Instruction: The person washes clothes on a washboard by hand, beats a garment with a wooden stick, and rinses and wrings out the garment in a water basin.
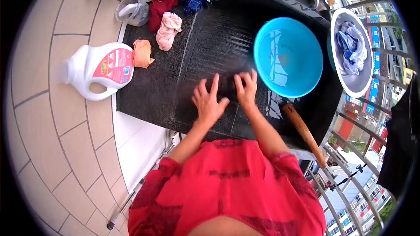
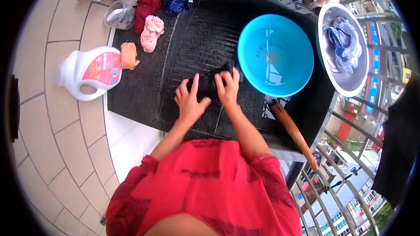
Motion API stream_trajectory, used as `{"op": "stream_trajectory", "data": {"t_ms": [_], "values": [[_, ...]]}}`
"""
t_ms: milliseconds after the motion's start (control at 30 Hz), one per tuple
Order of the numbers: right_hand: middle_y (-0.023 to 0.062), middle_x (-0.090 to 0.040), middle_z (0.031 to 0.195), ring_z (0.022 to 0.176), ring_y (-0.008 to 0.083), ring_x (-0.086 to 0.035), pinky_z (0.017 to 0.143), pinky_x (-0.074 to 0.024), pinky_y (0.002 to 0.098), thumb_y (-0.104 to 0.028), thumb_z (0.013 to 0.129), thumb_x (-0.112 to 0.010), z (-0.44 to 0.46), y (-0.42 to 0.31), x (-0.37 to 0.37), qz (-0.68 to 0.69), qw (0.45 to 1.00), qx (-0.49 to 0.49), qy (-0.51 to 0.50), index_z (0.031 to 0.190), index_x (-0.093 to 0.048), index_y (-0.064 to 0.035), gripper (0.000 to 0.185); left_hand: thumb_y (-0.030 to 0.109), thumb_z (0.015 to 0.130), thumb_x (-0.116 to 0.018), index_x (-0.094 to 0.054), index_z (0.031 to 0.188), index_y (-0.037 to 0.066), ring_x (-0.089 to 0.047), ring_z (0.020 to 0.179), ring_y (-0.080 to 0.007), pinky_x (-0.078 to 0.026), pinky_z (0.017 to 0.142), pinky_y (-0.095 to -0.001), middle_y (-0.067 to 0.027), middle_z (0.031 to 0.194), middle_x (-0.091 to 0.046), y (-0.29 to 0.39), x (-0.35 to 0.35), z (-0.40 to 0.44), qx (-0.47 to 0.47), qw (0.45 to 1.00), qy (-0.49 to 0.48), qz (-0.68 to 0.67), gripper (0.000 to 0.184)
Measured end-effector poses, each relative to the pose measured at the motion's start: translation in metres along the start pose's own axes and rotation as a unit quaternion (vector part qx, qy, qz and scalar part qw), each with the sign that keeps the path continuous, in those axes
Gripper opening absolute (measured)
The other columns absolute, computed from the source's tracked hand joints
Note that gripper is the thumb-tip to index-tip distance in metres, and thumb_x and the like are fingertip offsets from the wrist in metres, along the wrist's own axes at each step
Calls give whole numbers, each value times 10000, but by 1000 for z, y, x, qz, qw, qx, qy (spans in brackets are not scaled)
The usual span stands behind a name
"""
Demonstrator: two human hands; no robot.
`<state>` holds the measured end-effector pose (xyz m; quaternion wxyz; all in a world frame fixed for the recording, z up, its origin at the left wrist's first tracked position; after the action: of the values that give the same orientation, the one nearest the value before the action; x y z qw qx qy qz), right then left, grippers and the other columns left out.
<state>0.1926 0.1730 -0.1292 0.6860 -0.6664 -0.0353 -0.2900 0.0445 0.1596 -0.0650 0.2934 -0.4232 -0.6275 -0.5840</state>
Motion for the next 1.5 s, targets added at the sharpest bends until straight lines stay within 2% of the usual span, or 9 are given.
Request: {"op": "stream_trajectory", "data": {"t_ms": [67, 167, 233, 400, 767, 1033, 1167, 1333, 1500], "values": [[255, -478, 1132, 1084, 412, -455, 915, -372, 437, -82, 778, -644, -33, -10, 5, -27, 999, 33, 22, 818, -573, -14, 107, 289, 529, -814, -332, 1378, 217, -238, 1231, -460, -282, 894, -649, -224, 1373, -237, 3, -17, -8, 0, 999, -23, -38, 978], [221, -496, 1100, 1049, 382, -463, 927, -337, 449, -78, 776, -621, -56, -12, -4, -37, 998, 44, -3, 781, -570, -12, 83, 177, 681, -697, -447, 1264, 191, -254, 1218, -457, -270, 836, -700, -197, 1327, -276, -17, -49, 9, -182, 982, -12, 42, 635], [154, -515, 962, 987, 359, -465, 858, -347, 450, -120, 734, -645, -42, -17, -15, -51, 997, 55, -19, 721, -560, -52, 109, 203, 731, -627, -549, 1072, 167, -361, 1140, -384, -291, 808, -655, -150, 1224, -381, -30, -57, 31, -254, 967, 21, 27, 351], [93, -487, 725, 705, 293, -483, 652, -342, 429, -151, 675, -625, 15, -4, -28, -77, 986, 140, -55, 641, -520, -70, 136, 417, 596, -714, -583, 886, 113, -486, 950, -297, -357, 779, -510, -103, 1003, -510, -35, -61, 86, -338, 940, -44, -3, 440], [200, -587, 789, 722, 377, -573, 666, -439, 484, -151, 803, -506, 117, 42, -69, -130, 902, 263, -318, 801, -541, -48, 109, 402, 503, -766, -570, 898, 80, -548, 810, -274, -412, 715, -434, -84, 852, -551, -16, -72, 121, -104, 993, 46, 16, 546], [207, -573, 1004, 970, 385, -530, 817, -423, 473, -375, 838, -515, 93, 37, -47, -163, 965, -185, -88, 983, -601, -48, 369, 419, 629, -749, -354, 1350, 239, -316, 1231, -404, -317, 895, -585, -203, 1320, -319, -14, -38, 88, -4, 997, -76, 25, 842], [142, -533, 921, 888, 321, -494, 793, -363, 425, -146, 768, -622, 15, -39, -10, 14, 999, 16, -28, 835, -529, -27, 165, 342, 673, -724, -324, 1362, 133, -257, 1270, -434, -270, 937, -611, -249, 1370, -252, -4, -17, 41, 16, 998, -45, -44, 824], [81, -517, 785, 791, 264, -496, 724, -328, 392, -103, 698, -637, -34, -22, -19, -77, 994, 63, -39, 704, -524, -70, 118, 181, 743, -569, -433, 1132, 58, -372, 1141, -425, -288, 918, -565, -240, 1218, -376, -31, -63, 40, -232, 973, 9, -21, 431], [57, -454, 598, 568, 240, -445, 589, -319, 383, -124, 664, -595, 27, -11, -32, -44, 984, 141, -100, 599, -493, -79, 129, 372, 626, -662, -485, 964, 50, -454, 978, -340, -326, 803, -462, -158, 999, -464, -31, -61, 96, -344, 936, -42, -65, 500]]}}
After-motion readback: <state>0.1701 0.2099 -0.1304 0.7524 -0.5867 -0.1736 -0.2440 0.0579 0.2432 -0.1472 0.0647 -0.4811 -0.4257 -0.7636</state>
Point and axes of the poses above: each hand's wrist, its own z-axis towards the middle knuckle, its own x-axis out of the back of the hand, y = z × x, the point moved 4 cm from there along z, towards the middle knuckle
